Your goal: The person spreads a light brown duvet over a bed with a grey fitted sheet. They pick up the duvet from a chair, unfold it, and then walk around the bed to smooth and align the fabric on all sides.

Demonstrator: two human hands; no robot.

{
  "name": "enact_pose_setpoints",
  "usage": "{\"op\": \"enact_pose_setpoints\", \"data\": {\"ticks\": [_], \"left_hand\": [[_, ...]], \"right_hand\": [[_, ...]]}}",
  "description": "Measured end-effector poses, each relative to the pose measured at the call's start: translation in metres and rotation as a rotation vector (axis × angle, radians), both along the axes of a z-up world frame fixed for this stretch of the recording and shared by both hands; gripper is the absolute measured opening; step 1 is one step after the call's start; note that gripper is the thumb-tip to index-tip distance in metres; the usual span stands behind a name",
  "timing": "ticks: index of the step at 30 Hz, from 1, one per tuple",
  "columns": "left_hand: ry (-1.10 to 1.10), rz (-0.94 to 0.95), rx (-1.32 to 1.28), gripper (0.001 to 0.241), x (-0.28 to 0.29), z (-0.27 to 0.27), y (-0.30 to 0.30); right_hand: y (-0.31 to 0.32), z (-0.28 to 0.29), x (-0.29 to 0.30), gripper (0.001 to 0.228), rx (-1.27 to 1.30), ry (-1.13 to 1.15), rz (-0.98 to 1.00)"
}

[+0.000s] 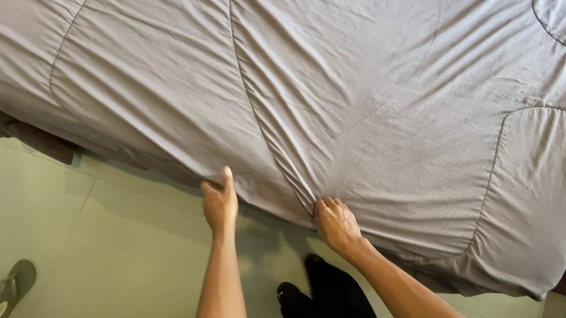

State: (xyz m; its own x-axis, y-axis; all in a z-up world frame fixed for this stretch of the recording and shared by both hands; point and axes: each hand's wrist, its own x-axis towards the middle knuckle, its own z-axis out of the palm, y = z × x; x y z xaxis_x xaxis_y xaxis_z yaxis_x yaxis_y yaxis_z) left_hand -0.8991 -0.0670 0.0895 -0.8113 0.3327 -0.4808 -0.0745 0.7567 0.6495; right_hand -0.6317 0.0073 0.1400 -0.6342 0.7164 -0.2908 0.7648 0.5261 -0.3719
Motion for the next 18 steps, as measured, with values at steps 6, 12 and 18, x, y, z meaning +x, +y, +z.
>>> {"op": "enact_pose_setpoints", "data": {"ticks": [6,12,18], "left_hand": [[-0.059,0.126,-0.018,0.071,-0.059,-0.022,0.025],[0.118,-0.003,-0.031,0.053,-0.073,-0.099,-0.032],[-0.094,0.176,0.046,0.046,-0.069,-0.009,-0.004]], "right_hand": [[-0.008,0.039,-0.071,0.045,0.045,0.203,-0.079],[-0.001,0.049,-0.160,0.065,0.134,0.319,0.016],[0.006,0.050,-0.218,0.079,0.099,0.291,0.031]]}}
